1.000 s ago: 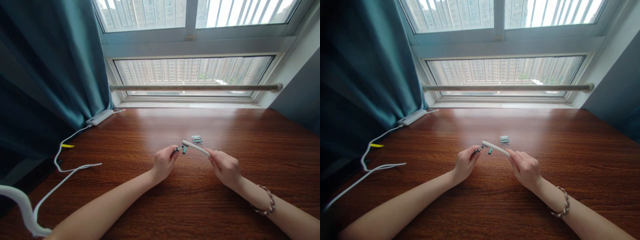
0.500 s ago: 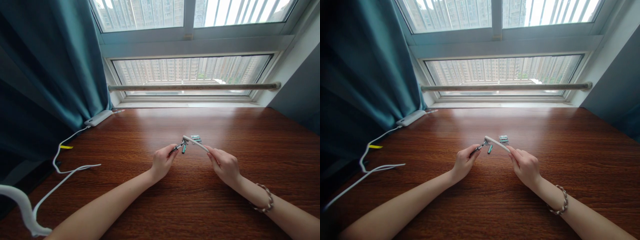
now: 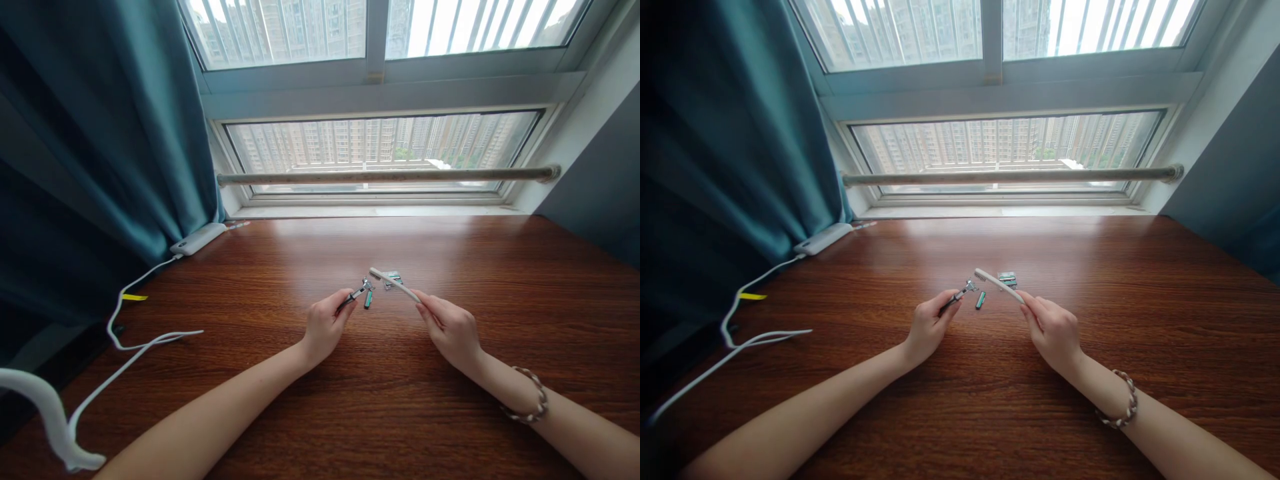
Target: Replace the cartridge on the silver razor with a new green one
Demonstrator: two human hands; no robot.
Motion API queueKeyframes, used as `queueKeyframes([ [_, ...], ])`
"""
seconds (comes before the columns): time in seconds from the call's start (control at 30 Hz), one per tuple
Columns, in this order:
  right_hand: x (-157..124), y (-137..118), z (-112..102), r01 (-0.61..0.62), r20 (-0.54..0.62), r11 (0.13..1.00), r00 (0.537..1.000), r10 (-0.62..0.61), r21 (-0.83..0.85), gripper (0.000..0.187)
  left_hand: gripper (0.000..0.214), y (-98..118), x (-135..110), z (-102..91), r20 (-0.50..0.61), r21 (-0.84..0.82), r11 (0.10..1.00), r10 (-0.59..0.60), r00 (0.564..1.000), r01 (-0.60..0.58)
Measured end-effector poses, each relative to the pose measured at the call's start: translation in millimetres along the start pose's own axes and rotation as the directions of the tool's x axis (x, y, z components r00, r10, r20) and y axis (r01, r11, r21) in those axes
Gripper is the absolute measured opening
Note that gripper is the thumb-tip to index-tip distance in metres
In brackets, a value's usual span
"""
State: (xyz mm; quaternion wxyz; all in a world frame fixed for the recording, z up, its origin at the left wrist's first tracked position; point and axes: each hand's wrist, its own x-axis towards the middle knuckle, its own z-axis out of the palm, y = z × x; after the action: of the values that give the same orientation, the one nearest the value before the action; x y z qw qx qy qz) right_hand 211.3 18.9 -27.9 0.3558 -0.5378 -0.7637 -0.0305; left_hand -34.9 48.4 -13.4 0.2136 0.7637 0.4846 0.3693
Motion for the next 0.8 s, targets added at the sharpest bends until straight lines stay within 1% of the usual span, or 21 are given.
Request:
queueKeyframes([
  [0.1, -0.5, 0.9, 0.9, 0.034, 0.039, 0.995, 0.999, -0.038, 0.096, 0.032, 0.025, -0.4, -0.1, 0.5, -0.016, -0.012, 1.000, -0.009, 1.000, 0.008],
  [0.17, -0.6, 1.3, 1.8, 0.021, 0.066, 0.993, 0.997, -0.029, 0.116, 0.032, 0.025, -0.5, -0.3, 1.0, -0.038, -0.025, 1.000, -0.013, 0.999, 0.012],
  [0.23, -0.6, 1.3, 2.5, -0.016, 0.032, 0.990, 0.999, 0.012, 0.142, 0.031, 0.024, -0.4, -0.8, 1.4, -0.054, -0.032, 0.999, -0.015, 0.998, 0.014],
  [0.3, -0.7, 0.4, 2.5, -0.012, 0.001, 0.983, 1.000, 0.012, 0.184, 0.032, 0.024, -0.1, -1.4, 1.8, -0.053, -0.038, 0.999, -0.014, 0.999, 0.012],
  [0.4, -1.2, -1.3, 2.5, 0.043, 0.045, 0.976, 0.998, -0.053, 0.212, 0.034, 0.022, 0.2, -1.9, 2.2, -0.040, -0.066, 0.998, 0.002, 0.999, -0.005],
  [0.47, -1.4, -1.8, 3.2, 0.026, 0.067, 0.980, 0.997, -0.040, 0.198, 0.034, 0.022, 0.0, -1.9, 2.4, -0.047, -0.085, 0.996, 0.008, 0.999, -0.012],
  [0.57, -1.4, -1.4, 4.1, -0.013, 0.031, 0.976, 0.999, 0.006, 0.217, 0.032, 0.021, -0.7, -1.8, 2.9, -0.043, -0.103, 0.995, 0.008, 0.999, -0.013],
  [0.7, -0.9, -1.9, 4.0, 0.055, 0.058, 0.960, 0.996, -0.074, 0.273, 0.033, 0.020, -1.5, -1.2, 3.2, -0.036, -0.140, 0.990, 0.011, 0.999, -0.016],
  [0.8, -0.5, -3.3, 3.7, 0.022, 0.023, 0.961, 0.999, -0.030, 0.277, 0.032, 0.021, -1.5, -1.1, 3.3, -0.043, -0.161, 0.987, 0.003, 0.999, -0.010],
])
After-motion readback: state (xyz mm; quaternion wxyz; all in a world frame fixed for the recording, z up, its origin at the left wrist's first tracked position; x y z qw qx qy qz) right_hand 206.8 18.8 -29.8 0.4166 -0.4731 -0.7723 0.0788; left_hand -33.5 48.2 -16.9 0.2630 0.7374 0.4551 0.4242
